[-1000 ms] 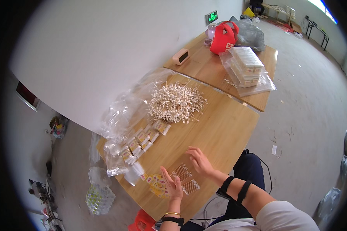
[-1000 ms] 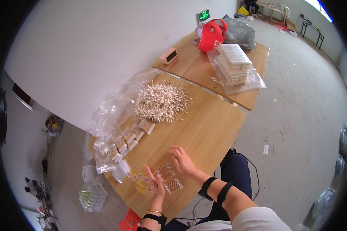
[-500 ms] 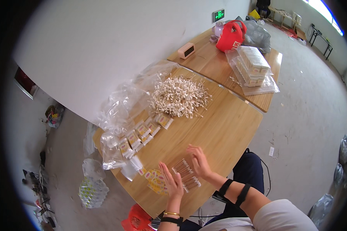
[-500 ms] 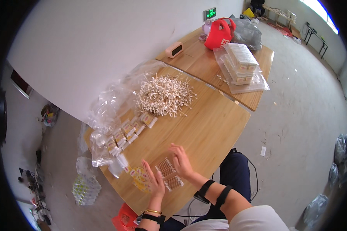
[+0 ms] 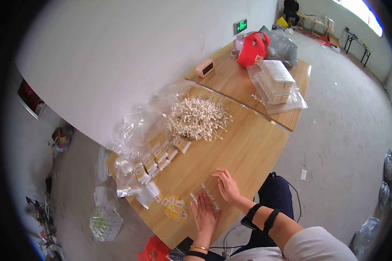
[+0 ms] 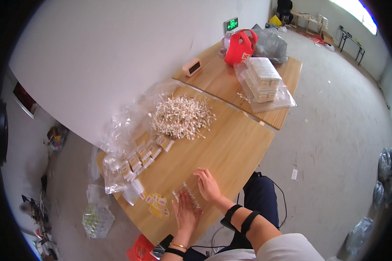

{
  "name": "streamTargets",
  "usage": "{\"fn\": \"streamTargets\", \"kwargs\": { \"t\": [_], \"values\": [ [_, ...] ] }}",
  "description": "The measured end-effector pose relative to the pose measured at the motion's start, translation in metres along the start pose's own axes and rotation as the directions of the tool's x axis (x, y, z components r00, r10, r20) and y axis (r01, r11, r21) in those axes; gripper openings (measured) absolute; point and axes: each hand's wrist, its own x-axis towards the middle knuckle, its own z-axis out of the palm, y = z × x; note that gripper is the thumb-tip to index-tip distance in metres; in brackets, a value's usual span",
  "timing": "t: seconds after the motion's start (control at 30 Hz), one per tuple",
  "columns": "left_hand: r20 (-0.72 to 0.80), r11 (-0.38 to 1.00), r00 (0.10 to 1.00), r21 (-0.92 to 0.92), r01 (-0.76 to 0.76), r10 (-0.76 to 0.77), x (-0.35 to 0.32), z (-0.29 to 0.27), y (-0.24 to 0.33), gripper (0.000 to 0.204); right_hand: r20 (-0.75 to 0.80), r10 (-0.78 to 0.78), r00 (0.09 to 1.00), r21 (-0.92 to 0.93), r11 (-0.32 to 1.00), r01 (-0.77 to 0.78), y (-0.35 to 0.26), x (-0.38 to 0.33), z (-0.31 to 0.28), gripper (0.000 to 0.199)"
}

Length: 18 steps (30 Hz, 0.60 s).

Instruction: Organizing and aligning cotton swabs on a table in a manufacturing or assembly setting.

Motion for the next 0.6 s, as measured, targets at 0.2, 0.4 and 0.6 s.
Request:
{"fn": "streamTargets", "kwargs": {
  "t": [0.2, 0.4, 0.6],
  "values": [
    [-0.158, 0.986, 0.98, -0.133, 0.1, -0.121, 0.007, 0.001, -0.014, 0.095, 0.033, 0.025, 0.999, -0.184, 0.983, -0.019, 0.011, 0.054, 0.005, 0.027],
    [-0.224, 0.948, 0.972, -0.318, -0.009, -0.066, 0.015, 0.013, -0.037, 0.088, 0.092, 0.046, 0.995, -0.609, 0.793, 0.02, 0.025, 0.139, 0.009, 0.053],
    [-0.311, 0.934, 0.947, -0.356, -0.04, -0.078, 0.016, 0.021, -0.037, 0.084, 0.078, 0.251, 0.965, -0.715, 0.688, -0.121, 0.022, 0.162, 0.024, 0.058]
  ]
}}
